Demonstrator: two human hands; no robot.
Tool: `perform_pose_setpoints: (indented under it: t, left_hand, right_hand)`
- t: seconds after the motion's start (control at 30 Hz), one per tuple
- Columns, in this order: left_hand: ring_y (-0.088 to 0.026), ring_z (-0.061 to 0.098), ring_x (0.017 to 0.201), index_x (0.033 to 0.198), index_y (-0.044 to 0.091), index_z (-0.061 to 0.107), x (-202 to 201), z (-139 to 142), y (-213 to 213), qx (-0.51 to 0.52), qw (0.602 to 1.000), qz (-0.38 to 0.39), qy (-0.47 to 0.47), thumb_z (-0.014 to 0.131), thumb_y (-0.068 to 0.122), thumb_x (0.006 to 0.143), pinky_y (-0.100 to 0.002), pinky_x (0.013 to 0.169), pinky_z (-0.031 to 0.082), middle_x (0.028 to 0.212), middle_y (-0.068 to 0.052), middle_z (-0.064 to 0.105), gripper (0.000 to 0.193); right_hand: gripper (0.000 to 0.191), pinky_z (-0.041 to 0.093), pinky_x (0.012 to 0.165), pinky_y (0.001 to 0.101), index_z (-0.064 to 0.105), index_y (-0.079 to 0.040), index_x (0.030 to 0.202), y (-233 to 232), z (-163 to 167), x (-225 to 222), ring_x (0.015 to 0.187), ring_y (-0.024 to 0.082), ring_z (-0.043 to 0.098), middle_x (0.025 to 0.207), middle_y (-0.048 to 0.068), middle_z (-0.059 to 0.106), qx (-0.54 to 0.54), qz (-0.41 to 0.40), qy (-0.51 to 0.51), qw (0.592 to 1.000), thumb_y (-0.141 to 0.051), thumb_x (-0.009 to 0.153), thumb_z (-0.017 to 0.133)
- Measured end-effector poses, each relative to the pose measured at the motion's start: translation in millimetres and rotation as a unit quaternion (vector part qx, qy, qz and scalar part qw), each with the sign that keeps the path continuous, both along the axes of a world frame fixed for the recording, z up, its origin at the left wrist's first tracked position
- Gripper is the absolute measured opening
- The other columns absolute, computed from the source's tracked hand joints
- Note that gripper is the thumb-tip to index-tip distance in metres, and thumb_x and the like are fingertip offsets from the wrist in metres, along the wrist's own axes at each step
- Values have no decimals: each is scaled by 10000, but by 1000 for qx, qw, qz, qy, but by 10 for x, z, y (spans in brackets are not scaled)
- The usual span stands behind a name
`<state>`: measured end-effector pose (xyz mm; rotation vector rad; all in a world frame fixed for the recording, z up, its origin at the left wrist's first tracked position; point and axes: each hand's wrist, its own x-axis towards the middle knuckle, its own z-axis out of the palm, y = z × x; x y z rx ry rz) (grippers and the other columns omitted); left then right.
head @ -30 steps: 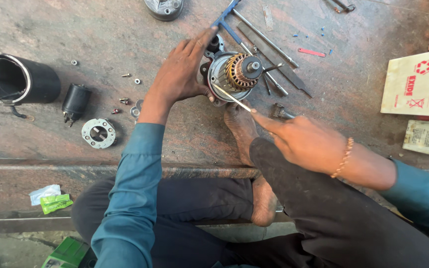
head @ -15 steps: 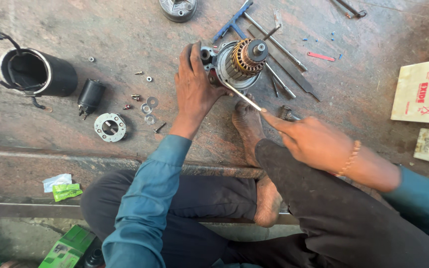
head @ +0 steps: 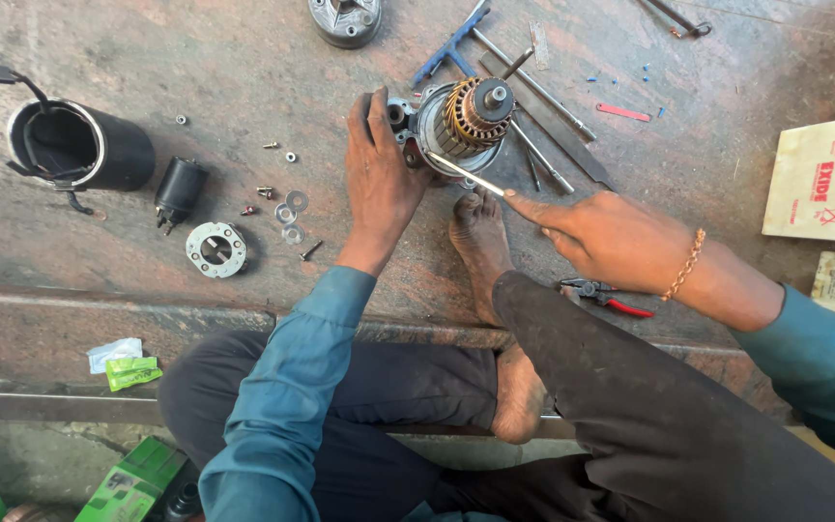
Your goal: The person sits on the floor at a low workbench and works on an electric motor. They use a screwdriver and a long rod to pry and lever the armature out of the motor housing, handle small screws and washers, then fit the armature into a red end housing and tap it into place using a T-handle tool.
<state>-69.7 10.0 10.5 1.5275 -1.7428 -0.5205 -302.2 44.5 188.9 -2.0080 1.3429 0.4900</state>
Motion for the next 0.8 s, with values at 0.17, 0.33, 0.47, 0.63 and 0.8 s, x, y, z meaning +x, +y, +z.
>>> perform_pose_setpoints:
  t: [0.17, 0.33, 0.47, 0.63, 0.8]
  left_hand:
    - [-436, 467, 1310, 1614, 129, 221, 183, 25, -129, 19, 996, -64, -60, 1045, 241, 557, -541, 1110, 420, 1479, -217, 403, 1345]
    - [-495, 422, 1324, 1596, 86, 176, 357, 17, -287, -33, 987, -156, -17, 1072, 365, 459, -579, 1113, 366, 1452, -236, 480, 1474]
    - [-403, 533, 1283, 1617, 109, 230, 346, 15, -286, 50, 986, -151, 42, 1031, 274, 567, -491, 1114, 450, 1396, -192, 549, 1331]
    - [-351, 592, 1110, 1407, 103, 496, 318, 145, -195, 117, 987, -107, -27, 1031, 315, 565, -469, 958, 509, 1188, -167, 576, 1020]
    - [-364, 594, 1048, 1334, 99, 554, 261, 316, 51, 148, 983, -87, -67, 1006, 402, 591, -481, 880, 501, 1126, -160, 578, 921]
  right_hand:
    - [710, 548, 674, 496, 401, -300, 1629, 89, 130, -155, 639, 367, 688, 1022, 71, 789, -21, -42, -82, 996, -204, 946, 569]
    - [715, 532, 669, 499, 404, -267, 1583, 132, 185, -401, 678, 396, 680, 1093, 144, 690, 51, 5, -26, 998, -342, 909, 632]
    - [704, 511, 652, 478, 443, -215, 1519, 252, 215, -554, 656, 341, 693, 671, 194, 706, 106, -96, 60, 988, -413, 892, 695]
    - [630, 502, 591, 461, 469, -181, 1443, 381, 326, -719, 587, 327, 686, 680, 169, 717, 69, -138, 48, 987, -351, 884, 706]
    - [565, 563, 578, 437, 497, -259, 1482, 438, 286, -613, 579, 343, 715, 720, 144, 702, 121, -292, 70, 946, -355, 949, 657]
